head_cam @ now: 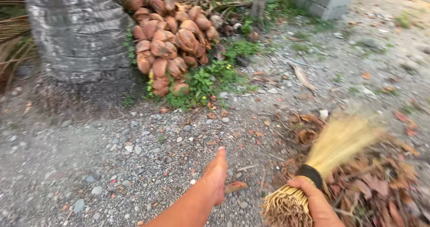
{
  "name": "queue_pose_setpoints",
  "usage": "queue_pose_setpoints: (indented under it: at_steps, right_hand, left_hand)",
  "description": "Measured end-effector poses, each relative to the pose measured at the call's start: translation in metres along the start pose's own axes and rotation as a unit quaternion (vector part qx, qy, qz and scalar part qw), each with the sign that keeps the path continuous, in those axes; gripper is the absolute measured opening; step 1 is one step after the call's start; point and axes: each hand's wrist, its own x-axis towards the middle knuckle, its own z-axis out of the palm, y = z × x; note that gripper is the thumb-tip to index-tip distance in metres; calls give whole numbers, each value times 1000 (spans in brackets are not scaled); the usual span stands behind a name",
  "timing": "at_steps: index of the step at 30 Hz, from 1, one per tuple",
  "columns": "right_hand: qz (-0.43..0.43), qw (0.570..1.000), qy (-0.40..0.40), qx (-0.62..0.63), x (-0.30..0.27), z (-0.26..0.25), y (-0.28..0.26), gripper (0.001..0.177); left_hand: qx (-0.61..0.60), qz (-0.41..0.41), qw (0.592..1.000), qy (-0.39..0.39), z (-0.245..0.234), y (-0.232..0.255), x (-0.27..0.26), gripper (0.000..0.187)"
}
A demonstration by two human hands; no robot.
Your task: The person holds and twirls a hand broom with both hands while walking outdoors, occasionally pulling weeds from the ground by hand.
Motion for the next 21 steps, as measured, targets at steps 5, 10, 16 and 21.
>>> queue_pose_setpoints:
  at_steps: [5,10,16,21]
  right_hand:
    - [95,979,-107,143,-89,31,47,32]
    - [225,932,-254,126,-81,19,56,31]
    - [34,995,-29,86,-47,-69,-11,25]
    - [-4,1000,25,-4,-33,-63,3,31]
  left_hand:
    - [107,-30,993,-33,3,-26,-4,83]
    - [102,-13,994,-43,-1,-42,12,96]
    - [93,-11,995,-28,-20,-40,-5,93]
    - [87,-40,995,-31,11,-66,-7,94]
